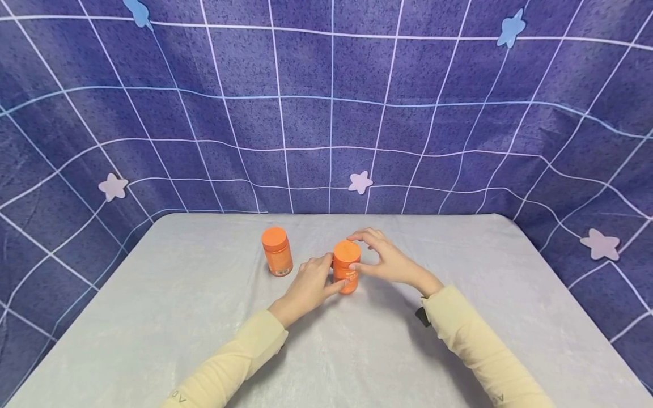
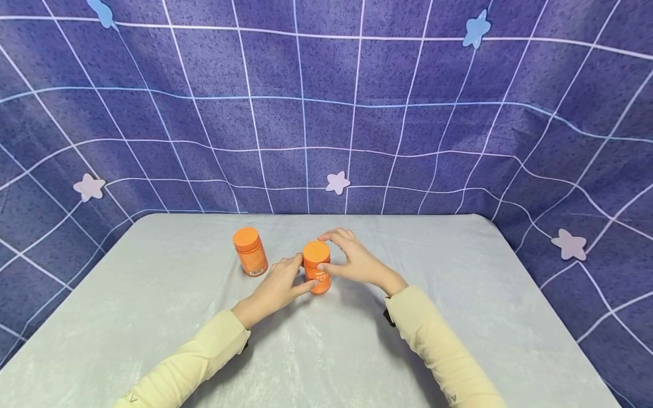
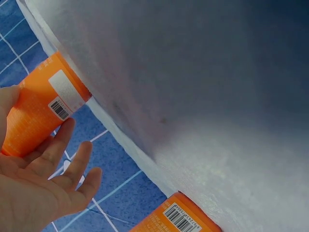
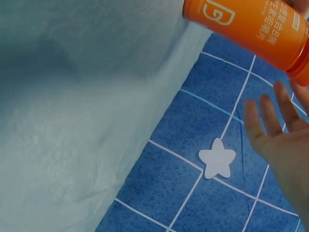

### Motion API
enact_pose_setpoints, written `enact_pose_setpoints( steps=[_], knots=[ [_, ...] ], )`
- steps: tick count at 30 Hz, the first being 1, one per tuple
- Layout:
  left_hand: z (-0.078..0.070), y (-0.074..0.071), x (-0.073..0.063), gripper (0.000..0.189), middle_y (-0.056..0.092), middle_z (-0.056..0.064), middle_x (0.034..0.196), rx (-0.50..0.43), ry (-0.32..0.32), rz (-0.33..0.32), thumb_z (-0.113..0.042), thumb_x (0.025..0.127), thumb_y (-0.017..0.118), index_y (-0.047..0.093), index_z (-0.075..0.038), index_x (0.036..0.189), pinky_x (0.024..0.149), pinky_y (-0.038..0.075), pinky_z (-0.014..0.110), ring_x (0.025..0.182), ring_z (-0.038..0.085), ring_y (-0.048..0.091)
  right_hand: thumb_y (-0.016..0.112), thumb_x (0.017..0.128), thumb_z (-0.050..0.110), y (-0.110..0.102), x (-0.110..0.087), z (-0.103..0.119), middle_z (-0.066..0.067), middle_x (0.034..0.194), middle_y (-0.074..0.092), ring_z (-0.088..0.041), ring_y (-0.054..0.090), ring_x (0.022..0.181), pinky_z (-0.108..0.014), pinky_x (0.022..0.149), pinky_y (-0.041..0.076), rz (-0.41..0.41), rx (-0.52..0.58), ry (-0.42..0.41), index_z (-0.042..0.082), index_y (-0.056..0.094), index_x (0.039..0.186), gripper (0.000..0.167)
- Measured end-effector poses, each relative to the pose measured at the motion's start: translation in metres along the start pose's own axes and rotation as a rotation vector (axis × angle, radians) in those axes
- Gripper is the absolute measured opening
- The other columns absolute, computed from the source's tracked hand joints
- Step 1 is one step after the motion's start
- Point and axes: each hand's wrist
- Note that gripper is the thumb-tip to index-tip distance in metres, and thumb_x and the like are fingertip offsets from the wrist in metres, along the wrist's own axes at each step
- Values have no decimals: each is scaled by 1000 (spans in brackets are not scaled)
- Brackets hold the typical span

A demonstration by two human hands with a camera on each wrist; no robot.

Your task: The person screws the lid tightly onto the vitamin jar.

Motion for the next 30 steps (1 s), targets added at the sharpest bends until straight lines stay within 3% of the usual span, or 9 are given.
enact_pose_setpoints(
  steps=[8, 12, 17, 24, 30],
  knots=[
    [0, 1, 0, 47, 64, 3, 104, 11, 6, -7, -41, 82, 63, 51, -9, 114, 82, 41, 42, 95, 25, 59, 67, 80, 16, -3, 2, 0, -7, 128, 48, -24, 41, 118, -51, 85, 42, 51, 49, -20, 11, 49, 128, 52],
    [0, 1, 0, 46, 65, 3, 104, 9, 7, -8, -41, 82, 64, 51, -9, 113, 82, 41, 42, 95, 25, 59, 68, 79, 16, -3, 2, 0, -7, 128, 48, -24, 41, 119, -51, 88, 41, 43, 41, -11, 11, 51, 126, 50],
    [-1, 0, 1, 45, 65, 3, 104, 8, 9, -6, -40, 82, 64, 51, -10, 113, 82, 41, 42, 95, 25, 60, 71, 78, 22, -1, 1, 1, -6, 125, 50, -24, 43, 117, -50, 95, 38, 2, 29, 9, 12, 53, 122, 49],
    [-2, -1, 0, 42, 65, 2, 99, 10, 2, -4, -38, 81, 65, 52, -10, 109, 82, 41, 42, 93, 24, 59, 76, 73, 28, 8, 2, 3, -3, 115, 55, -18, 46, 109, -42, 88, 42, -101, -5, 31, 11, 53, 111, 48],
    [-2, -1, 0, 39, 64, 2, 90, 13, 1, -9, -38, 81, 65, 52, -10, 105, 80, 41, 42, 88, 23, 59, 76, 72, 34, 12, 2, 7, -1, 113, 54, -16, 45, 105, -37, 88, 39, -121, -29, 85, 12, 50, 108, 50]
  ],
)
Point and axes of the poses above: each hand's wrist, its own x-axis towards the middle knuckle, its own y-axis out of the palm, z = x × y
